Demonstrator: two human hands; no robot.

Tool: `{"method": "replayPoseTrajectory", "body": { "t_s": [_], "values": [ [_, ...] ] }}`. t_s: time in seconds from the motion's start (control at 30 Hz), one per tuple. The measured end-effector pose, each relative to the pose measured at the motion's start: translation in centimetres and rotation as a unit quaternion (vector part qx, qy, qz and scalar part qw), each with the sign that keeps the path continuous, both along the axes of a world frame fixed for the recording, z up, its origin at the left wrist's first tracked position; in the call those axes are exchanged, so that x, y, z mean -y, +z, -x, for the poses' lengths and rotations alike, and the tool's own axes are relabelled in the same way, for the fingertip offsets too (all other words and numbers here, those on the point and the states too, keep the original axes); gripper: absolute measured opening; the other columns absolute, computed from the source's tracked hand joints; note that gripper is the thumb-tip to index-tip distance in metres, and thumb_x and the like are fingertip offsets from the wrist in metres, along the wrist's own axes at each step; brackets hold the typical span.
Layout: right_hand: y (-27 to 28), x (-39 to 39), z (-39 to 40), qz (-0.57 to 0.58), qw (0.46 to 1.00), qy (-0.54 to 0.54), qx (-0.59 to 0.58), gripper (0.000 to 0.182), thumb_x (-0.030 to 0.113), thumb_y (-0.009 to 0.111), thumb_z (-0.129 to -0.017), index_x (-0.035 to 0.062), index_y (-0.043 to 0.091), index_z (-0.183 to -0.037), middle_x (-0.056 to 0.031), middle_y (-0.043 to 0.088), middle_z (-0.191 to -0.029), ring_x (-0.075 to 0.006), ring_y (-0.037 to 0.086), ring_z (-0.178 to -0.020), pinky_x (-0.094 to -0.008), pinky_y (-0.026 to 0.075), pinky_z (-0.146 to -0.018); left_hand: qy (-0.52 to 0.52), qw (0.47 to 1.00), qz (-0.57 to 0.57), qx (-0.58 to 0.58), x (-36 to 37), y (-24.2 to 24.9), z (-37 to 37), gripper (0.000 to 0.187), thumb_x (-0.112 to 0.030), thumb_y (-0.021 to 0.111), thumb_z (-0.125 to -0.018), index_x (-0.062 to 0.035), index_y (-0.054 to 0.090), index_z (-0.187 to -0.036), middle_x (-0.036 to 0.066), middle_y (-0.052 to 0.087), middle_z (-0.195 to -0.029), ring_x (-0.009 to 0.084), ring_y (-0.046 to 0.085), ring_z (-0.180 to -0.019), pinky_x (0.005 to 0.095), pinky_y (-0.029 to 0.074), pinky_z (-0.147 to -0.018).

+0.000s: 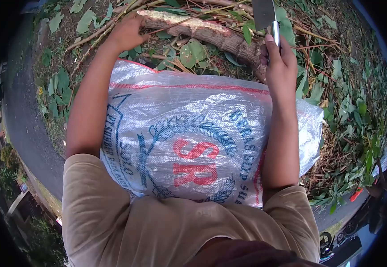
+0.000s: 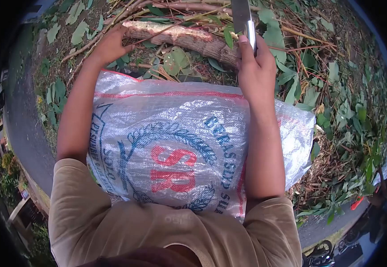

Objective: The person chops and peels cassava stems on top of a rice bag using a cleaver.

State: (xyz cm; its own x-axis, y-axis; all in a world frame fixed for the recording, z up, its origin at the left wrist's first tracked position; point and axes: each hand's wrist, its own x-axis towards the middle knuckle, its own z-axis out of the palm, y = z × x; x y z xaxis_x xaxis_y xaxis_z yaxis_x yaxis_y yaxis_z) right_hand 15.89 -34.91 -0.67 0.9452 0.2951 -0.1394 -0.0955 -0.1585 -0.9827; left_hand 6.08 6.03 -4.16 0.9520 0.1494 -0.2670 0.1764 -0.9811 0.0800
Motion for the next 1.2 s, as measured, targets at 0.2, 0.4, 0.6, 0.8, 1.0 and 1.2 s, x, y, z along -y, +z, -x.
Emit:
{"method": "replayPoseTrajectory", "body": {
  "t_s": [0.2,0.4,0.6,0.8,1.0,1.2],
  "values": [
    [-1.7,1.8,-1.4,0.07,0.992,-0.102,0.032,0.033,0.03,0.055,-0.11,-0.0009,0.065,-0.105,-0.0042,0.063,-0.077,-0.0131,0.063,-0.07,-0.031,0.045,-0.065,0.107,0.981,0.033,0.155,-5.1,-6.0,-1.1,0.076,-0.027,0.078,-0.085,-0.0045,0.043,-0.148,0.026,0.056,-0.14,0.0426,0.056,-0.131,0.0477,0.046,-0.11],
    [-4.9,0.6,-3.4,-0.041,0.99,-0.126,-0.037,0.028,0.027,0.059,-0.109,0.0009,0.066,-0.115,-0.004,0.064,-0.086,-0.0134,0.063,-0.074,-0.0275,0.044,-0.064,0.254,0.935,0.226,0.103,-3.4,-4.9,-0.7,0.077,-0.032,0.067,-0.093,-0.0056,0.04,-0.161,0.018,0.056,-0.152,0.0278,0.052,-0.141,0.0407,0.042,-0.114],
    [-4.7,-0.6,-2.8,-0.076,0.986,-0.119,-0.089,0.027,0.026,0.06,-0.108,-0.0002,0.066,-0.114,-0.0049,0.065,-0.085,-0.013,0.063,-0.07,-0.0254,0.044,-0.062,0.239,0.924,0.291,0.061,-2.7,-2.6,0.5,0.063,-0.028,0.069,-0.083,-0.0026,0.059,-0.14,0.014,0.069,-0.123,0.0255,0.062,-0.116,0.0372,0.046,-0.104],
    [-4.8,-0.5,-3.1,-0.079,0.987,-0.124,-0.071,0.031,0.027,0.054,-0.11,-0.0013,0.064,-0.105,-0.0053,0.065,-0.081,-0.0146,0.065,-0.069,-0.0293,0.045,-0.061,0.308,0.888,0.339,-0.033,-2.3,-1.9,3.0,0.07,-0.032,0.071,-0.085,-0.0045,0.053,-0.147,0.012,0.059,-0.144,0.0233,0.054,-0.132,0.0409,0.04,-0.114],
    [-5.7,-0.9,-3.6,-0.104,0.991,-0.084,-0.022,0.029,0.025,0.059,-0.109,-0.0025,0.064,-0.117,-0.0057,0.064,-0.084,-0.0143,0.063,-0.072,-0.0271,0.049,-0.066,0.32,0.9,0.269,-0.125,-0.7,-1.2,2.9,0.083,-0.057,0.074,-0.088,-0.0053,0.052,-0.149,0.018,0.057,-0.148,0.0294,0.053,-0.139,0.0435,0.041,-0.116],
    [-5.9,-1.1,-3.7,-0.097,0.986,-0.125,-0.054,0.033,0.027,0.054,-0.11,-0.0046,0.063,-0.108,-0.0075,0.066,-0.08,-0.0172,0.068,-0.069,-0.0325,0.05,-0.065,0.091,0.995,-0.037,0.009,4.8,-1.1,-0.1,0.101,-0.07,0.07,-0.086,0.0043,0.049,-0.152,0.031,0.048,-0.154,0.0417,0.051,-0.142,0.0469,0.04,-0.12]
  ]
}}
